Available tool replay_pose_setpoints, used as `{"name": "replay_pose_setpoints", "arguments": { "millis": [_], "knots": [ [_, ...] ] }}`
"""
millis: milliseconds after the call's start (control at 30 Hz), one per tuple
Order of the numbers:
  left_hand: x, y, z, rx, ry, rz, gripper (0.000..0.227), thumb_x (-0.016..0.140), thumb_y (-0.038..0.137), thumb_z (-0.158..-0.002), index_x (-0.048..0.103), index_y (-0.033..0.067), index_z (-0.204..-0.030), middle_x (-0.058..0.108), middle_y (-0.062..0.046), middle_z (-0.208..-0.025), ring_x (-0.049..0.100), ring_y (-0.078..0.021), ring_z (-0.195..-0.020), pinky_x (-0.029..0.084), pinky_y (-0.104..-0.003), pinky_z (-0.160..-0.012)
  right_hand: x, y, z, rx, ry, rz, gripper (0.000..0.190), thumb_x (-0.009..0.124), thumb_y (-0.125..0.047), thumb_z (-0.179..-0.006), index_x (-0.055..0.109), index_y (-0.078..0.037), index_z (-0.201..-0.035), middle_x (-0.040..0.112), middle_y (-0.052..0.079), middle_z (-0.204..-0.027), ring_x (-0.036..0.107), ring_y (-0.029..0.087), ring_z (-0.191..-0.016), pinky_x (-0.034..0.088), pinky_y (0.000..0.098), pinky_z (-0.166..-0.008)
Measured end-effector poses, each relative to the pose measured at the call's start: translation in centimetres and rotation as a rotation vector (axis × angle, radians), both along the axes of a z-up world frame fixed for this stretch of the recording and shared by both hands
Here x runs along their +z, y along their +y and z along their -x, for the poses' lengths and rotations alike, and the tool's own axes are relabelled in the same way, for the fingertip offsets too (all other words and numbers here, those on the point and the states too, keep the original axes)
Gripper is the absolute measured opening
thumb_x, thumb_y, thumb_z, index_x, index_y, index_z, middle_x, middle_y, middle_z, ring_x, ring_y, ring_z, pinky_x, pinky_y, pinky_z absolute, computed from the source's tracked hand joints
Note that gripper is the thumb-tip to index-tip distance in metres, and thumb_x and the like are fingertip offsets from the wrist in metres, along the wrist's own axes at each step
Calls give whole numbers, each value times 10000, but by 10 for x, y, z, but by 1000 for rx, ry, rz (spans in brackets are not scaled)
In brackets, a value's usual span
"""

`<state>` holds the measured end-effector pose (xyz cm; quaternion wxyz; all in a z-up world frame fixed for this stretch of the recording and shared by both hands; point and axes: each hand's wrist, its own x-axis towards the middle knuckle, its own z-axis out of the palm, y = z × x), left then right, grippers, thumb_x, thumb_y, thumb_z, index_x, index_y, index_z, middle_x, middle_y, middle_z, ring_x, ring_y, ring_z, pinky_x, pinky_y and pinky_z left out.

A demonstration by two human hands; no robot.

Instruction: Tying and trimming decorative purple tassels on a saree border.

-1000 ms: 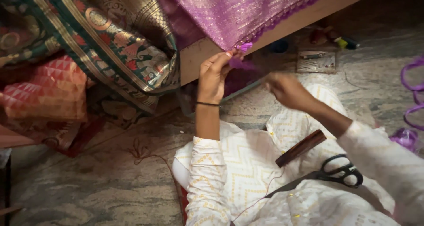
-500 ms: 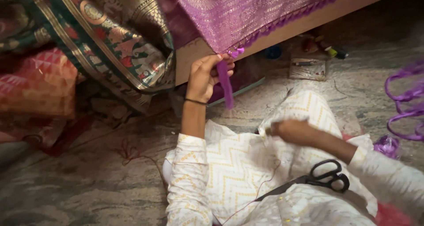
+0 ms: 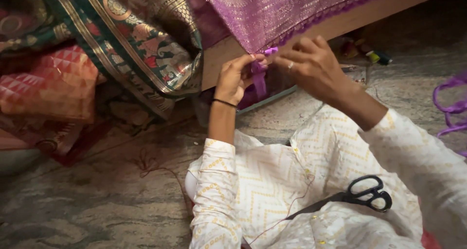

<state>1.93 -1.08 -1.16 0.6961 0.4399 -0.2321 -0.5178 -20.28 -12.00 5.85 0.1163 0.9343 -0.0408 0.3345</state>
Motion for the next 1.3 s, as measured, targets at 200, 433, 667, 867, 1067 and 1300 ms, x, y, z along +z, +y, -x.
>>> {"name": "replay_pose_setpoints", "arguments": {
  "millis": [200, 433, 667, 867, 1067, 1300],
  "knots": [
    [-2, -2, -2, -29, 13, 4, 299, 647, 185, -954, 736, -65, -1093, 772, -183, -1008, 754, -250, -900, 631, -399, -853, -2, 4, 1, 80, 57, -66, 303, 758, -116, -886, 776, -169, -1184, 768, -47, -1103, 619, 147, -1033, 418, 357, -870],
    [-4, -1, -3, -1, 4, 8, 291, 639, 180, -959, 729, -65, -1088, 772, -177, -1014, 763, -248, -893, 627, -371, -848, -37, -7, 9, -1, 42, -109, 271, 738, -111, -937, 782, -169, -1198, 767, 5, -1163, 621, 172, -1035, 423, 376, -893],
    [-7, 6, 5, 20, -80, 72, 268, 646, 177, -992, 757, -52, -1078, 760, -121, -1009, 730, -167, -885, 568, -295, -808, -29, -9, 22, -102, 99, -1200, 286, 740, -158, -930, 704, -40, -1189, 737, 111, -1027, 681, 107, -830, 552, 291, -717],
    [24, 11, 22, 173, -531, 101, 205, 693, 137, -968, 791, -40, -1000, 711, 26, -892, 603, -34, -811, 448, -187, -736, -23, -32, -11, -85, 134, -2055, 409, 676, -157, -930, 668, -8, -1311, 716, 6, -894, 586, 51, -617, 463, 193, -517],
    [25, 17, 24, 274, -663, -16, 190, 730, 129, -963, 782, -53, -943, 588, 66, -758, 478, -18, -699, 355, -211, -606, 7, -33, -15, 116, 314, -2020, 367, 704, -195, -918, 727, -68, -1262, 646, -6, -715, 520, 47, -498, 384, 206, -415],
    [3, 9, 18, 137, -339, 166, 181, 687, 117, -1001, 773, -42, -1013, 747, -27, -946, 647, -70, -853, 495, -224, -796, 26, -31, -13, -34, 517, -1834, 308, 734, -196, -890, 788, -111, -1181, 667, -26, -703, 501, 75, -493, 364, 229, -415]
  ]
}}
